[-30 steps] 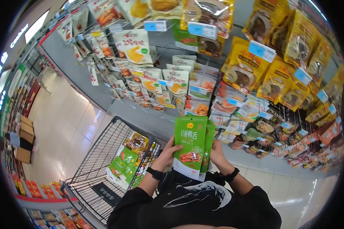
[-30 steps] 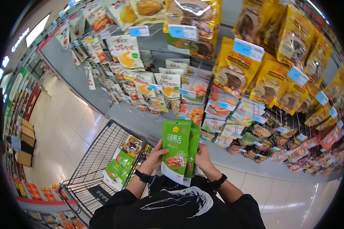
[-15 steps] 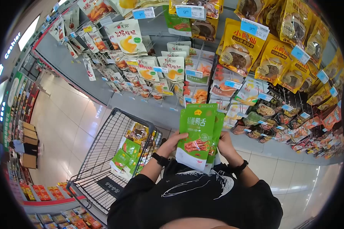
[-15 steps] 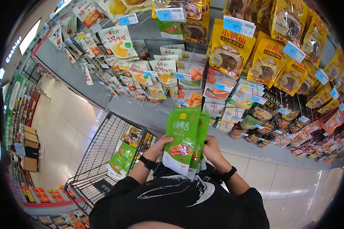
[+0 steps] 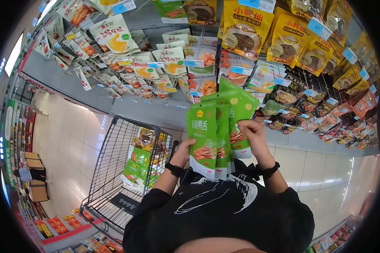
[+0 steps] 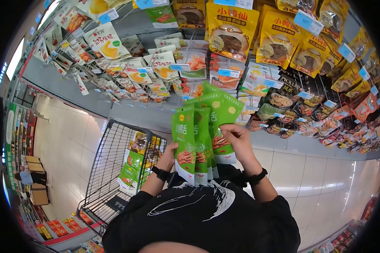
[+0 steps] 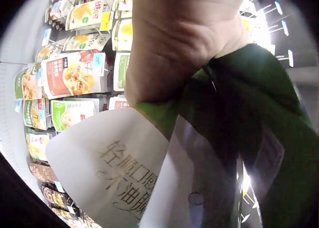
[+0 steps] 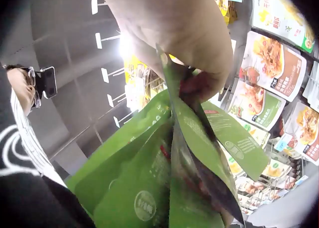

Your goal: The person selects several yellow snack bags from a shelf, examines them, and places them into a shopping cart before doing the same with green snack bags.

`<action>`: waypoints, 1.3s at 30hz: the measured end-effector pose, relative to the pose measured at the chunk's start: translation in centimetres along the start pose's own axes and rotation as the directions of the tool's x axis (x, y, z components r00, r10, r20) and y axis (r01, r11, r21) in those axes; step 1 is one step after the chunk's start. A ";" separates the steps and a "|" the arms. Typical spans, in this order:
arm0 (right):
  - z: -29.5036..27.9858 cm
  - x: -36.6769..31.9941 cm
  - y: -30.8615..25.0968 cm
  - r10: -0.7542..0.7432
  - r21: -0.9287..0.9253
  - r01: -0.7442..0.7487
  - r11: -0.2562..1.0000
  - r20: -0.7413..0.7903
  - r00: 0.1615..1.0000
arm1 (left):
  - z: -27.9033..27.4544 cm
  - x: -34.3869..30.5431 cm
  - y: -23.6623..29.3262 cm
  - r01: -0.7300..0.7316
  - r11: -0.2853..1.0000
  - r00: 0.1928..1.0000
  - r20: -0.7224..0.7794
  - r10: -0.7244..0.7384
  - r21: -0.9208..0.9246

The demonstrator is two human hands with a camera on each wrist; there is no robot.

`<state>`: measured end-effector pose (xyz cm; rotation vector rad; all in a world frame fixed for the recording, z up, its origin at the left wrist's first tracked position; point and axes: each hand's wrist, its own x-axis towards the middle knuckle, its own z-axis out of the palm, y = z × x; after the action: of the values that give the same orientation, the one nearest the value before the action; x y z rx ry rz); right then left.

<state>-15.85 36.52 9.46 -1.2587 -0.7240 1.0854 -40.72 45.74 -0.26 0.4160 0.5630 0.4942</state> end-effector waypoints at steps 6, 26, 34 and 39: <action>-0.4 0.5 0.1 -0.025 0.048 0.024 0.999 0.034 0.999 | -0.4 0.1 -0.3 -0.035 0.999 0.999 0.003 0.035 -0.037; 14.6 6.8 2.5 0.094 0.007 -0.096 0.995 0.095 0.991 | -7.4 -3.1 10.9 -0.159 0.982 0.987 -0.020 0.158 -0.104; 21.3 11.4 -6.4 -0.289 -0.146 0.288 0.946 0.015 0.957 | -13.1 -5.3 14.6 -0.195 0.970 0.979 -0.092 0.183 -0.148; 20.3 15.1 -9.5 -0.523 -0.549 0.478 0.685 0.087 0.848 | -13.9 -6.2 16.8 -0.261 0.948 0.964 -0.090 0.249 -0.181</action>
<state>-26.50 58.58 20.94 -1.4474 -1.3013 0.3614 -58.97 59.14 -0.15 0.2895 0.5222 0.8073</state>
